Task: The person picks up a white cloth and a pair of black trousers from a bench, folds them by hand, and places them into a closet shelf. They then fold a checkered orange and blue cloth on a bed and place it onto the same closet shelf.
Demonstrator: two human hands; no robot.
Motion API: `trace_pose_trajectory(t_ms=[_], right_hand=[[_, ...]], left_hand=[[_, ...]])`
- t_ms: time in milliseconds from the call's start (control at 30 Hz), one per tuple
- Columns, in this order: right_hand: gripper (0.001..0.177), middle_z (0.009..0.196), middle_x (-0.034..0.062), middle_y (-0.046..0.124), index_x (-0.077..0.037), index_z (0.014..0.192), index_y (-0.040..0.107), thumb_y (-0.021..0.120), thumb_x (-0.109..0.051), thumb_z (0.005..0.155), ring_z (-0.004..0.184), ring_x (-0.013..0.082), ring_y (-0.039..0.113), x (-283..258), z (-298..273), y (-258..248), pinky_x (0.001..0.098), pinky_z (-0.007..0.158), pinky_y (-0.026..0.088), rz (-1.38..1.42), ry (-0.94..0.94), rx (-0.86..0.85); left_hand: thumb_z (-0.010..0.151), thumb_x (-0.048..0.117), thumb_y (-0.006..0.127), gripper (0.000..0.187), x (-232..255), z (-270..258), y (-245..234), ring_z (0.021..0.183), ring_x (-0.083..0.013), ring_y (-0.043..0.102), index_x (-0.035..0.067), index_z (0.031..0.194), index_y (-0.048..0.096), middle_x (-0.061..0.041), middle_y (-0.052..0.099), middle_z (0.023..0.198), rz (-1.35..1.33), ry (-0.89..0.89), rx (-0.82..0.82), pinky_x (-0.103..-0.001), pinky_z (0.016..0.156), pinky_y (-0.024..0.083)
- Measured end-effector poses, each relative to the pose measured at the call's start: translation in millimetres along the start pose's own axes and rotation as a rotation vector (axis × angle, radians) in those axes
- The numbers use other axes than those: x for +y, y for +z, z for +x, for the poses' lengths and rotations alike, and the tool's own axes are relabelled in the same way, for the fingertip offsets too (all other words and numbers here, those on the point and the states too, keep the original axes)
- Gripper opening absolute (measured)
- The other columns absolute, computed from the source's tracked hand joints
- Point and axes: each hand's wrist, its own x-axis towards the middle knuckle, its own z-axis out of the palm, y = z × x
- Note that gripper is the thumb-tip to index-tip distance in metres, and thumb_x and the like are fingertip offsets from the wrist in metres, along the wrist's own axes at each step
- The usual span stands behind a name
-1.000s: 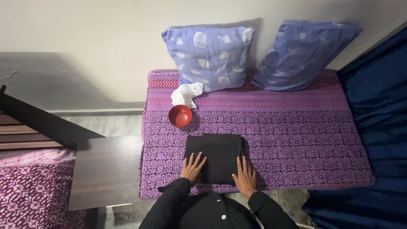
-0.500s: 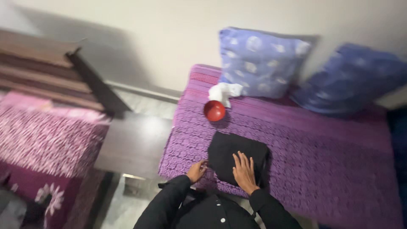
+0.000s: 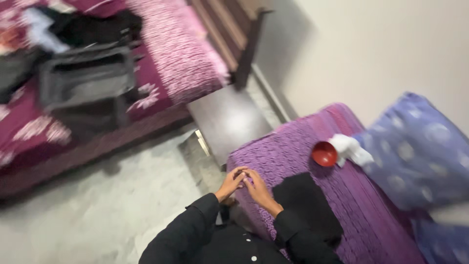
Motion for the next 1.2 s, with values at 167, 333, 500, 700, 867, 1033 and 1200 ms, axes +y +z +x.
trace_pose_trajectory(t_ms=[167, 333, 500, 700, 867, 1033, 1200], right_hand=[[0.037, 0.133, 0.0144, 0.066, -0.010, 0.143, 0.055, 0.058, -0.017, 0.107, 0.121, 0.0212, 0.066, -27, 26, 63, 0.0358, 0.102, 0.054, 0.424, 0.011, -0.310], [0.049, 0.147, 0.0066, 0.056, -0.026, 0.155, 0.041, 0.037, -0.040, 0.108, 0.125, 0.0213, 0.057, -97, 27, 117, 0.0370, 0.098, 0.052, 0.502, 0.301, -0.565], [0.054, 0.148, 0.0080, 0.056, -0.028, 0.156, 0.040, 0.032, -0.050, 0.107, 0.115, 0.0226, 0.063, -160, 35, 157, 0.0383, 0.095, 0.054, 0.469, 0.293, -0.845], [0.062, 0.155, 0.0089, 0.049, -0.031, 0.159, 0.028, 0.032, -0.057, 0.103, 0.107, 0.0282, 0.067, -225, 47, 232, 0.0398, 0.092, 0.057, 0.398, 0.317, -1.064], [0.073, 0.167, 0.0093, 0.028, -0.035, 0.162, 0.015, 0.026, -0.067, 0.097, 0.144, 0.0308, 0.041, -267, 43, 312, 0.0521, 0.099, 0.054, 0.289, 0.191, -1.054], [0.089, 0.174, 0.0140, 0.009, -0.023, 0.165, 0.005, 0.037, -0.073, 0.098, 0.161, 0.0349, 0.012, -314, 46, 387, 0.0603, 0.125, 0.016, 0.288, -0.269, -0.981], [0.090, 0.174, 0.0125, 0.003, -0.021, 0.165, 0.001, 0.032, -0.071, 0.098, 0.160, 0.0321, 0.006, -375, 35, 448, 0.0570, 0.124, 0.014, 0.366, -0.226, -1.091]], left_hand=[[0.100, 0.047, 0.053, 0.055, 16, -79, -31, 0.111, -0.0104, 0.062, 0.030, 0.151, 0.043, 0.005, 0.059, 0.133, -0.268, -0.065, 0.265, -0.038, 0.089, 0.056], [0.102, 0.058, 0.043, 0.062, 34, -141, -56, 0.105, -0.0210, 0.063, 0.026, 0.155, 0.043, -0.005, 0.058, 0.136, -0.450, -0.020, 0.329, -0.041, 0.087, 0.058], [0.099, 0.062, 0.037, 0.064, 63, -206, -85, 0.107, -0.0210, 0.066, 0.028, 0.153, 0.043, -0.003, 0.062, 0.133, -0.568, 0.040, 0.403, -0.040, 0.089, 0.058], [0.102, 0.059, 0.044, 0.064, 49, -267, -139, 0.106, -0.0226, 0.066, 0.021, 0.154, 0.045, -0.009, 0.061, 0.123, -0.559, 0.258, 0.527, -0.044, 0.095, 0.058], [0.095, 0.073, 0.036, 0.087, 54, -298, -177, 0.152, -0.0244, 0.032, 0.022, 0.164, 0.022, -0.006, 0.030, 0.168, -0.565, 0.294, 0.613, -0.050, 0.115, 0.038], [0.095, 0.071, 0.039, 0.095, 85, -340, -214, 0.159, -0.0222, -0.015, 0.027, 0.163, -0.010, -0.001, -0.017, 0.173, -0.346, 0.448, 0.846, -0.050, 0.127, 0.007], [0.097, 0.071, 0.037, 0.093, 121, -393, -249, 0.160, -0.0239, -0.012, 0.022, 0.166, -0.002, -0.004, -0.009, 0.175, -0.323, 0.561, 1.069, -0.048, 0.126, 0.000]])
